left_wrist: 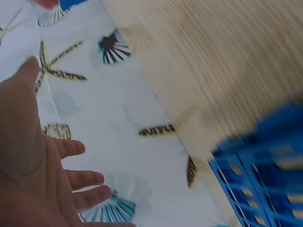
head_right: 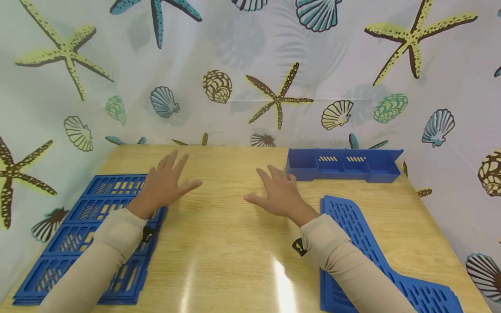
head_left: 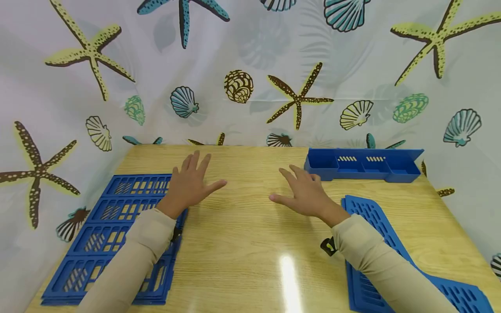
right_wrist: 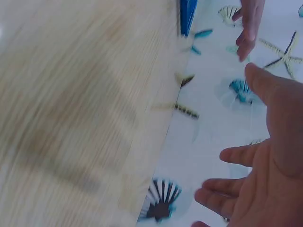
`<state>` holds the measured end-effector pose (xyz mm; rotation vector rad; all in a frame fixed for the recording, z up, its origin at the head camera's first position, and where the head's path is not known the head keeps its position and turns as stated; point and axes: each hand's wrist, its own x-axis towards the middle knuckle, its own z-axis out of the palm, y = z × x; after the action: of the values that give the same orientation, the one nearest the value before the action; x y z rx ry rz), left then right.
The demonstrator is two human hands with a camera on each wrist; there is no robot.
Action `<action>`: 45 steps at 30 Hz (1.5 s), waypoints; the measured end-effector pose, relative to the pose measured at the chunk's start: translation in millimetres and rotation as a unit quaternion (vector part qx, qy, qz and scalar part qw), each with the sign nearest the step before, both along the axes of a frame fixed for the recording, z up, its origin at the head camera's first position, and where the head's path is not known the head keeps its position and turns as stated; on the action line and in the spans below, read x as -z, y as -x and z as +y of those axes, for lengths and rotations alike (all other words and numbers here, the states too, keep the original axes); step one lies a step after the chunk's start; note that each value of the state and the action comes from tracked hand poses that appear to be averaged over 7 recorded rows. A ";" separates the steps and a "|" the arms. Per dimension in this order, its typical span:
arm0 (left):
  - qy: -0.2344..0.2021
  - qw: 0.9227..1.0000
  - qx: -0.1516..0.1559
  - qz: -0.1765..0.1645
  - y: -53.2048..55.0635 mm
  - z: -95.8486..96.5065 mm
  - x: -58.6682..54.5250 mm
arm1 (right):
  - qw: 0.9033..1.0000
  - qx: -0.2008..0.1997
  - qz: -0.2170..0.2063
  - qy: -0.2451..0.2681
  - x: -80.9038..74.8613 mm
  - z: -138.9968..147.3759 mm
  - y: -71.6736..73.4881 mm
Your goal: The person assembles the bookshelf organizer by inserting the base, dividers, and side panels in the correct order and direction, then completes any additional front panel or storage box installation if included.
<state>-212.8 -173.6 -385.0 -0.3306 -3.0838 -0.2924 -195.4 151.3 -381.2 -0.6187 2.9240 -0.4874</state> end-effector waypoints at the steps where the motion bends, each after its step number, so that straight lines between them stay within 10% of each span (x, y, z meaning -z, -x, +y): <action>1: 0.007 1.000 -0.011 0.002 -0.4 -8.4 1.2 | 1.000 -0.010 -0.006 0.004 -0.1 -6.7 -2.6; 8: 0.011 0.989 -0.141 -0.045 -12.1 -85.4 4.8 | 0.993 -0.086 -0.070 0.027 3.6 -60.2 -19.0; 14: 0.020 0.941 -0.274 -0.196 -21.5 -145.5 8.9 | 0.986 -0.120 -0.112 0.035 21.0 -105.3 -25.4; 20: 0.055 0.916 -0.298 -0.262 -31.3 -179.5 12.0 | 0.980 -0.139 -0.140 0.040 39.3 -155.6 -30.0; 45: 0.043 0.916 -0.311 -0.251 -54.9 -206.3 29.2 | 0.966 -0.195 -0.170 -0.009 49.0 -221.0 -37.4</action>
<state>-157.9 -379.9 -414.2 0.8522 -3.4557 -0.2407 -158.0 -69.7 -430.2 -0.9720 2.4034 -0.4626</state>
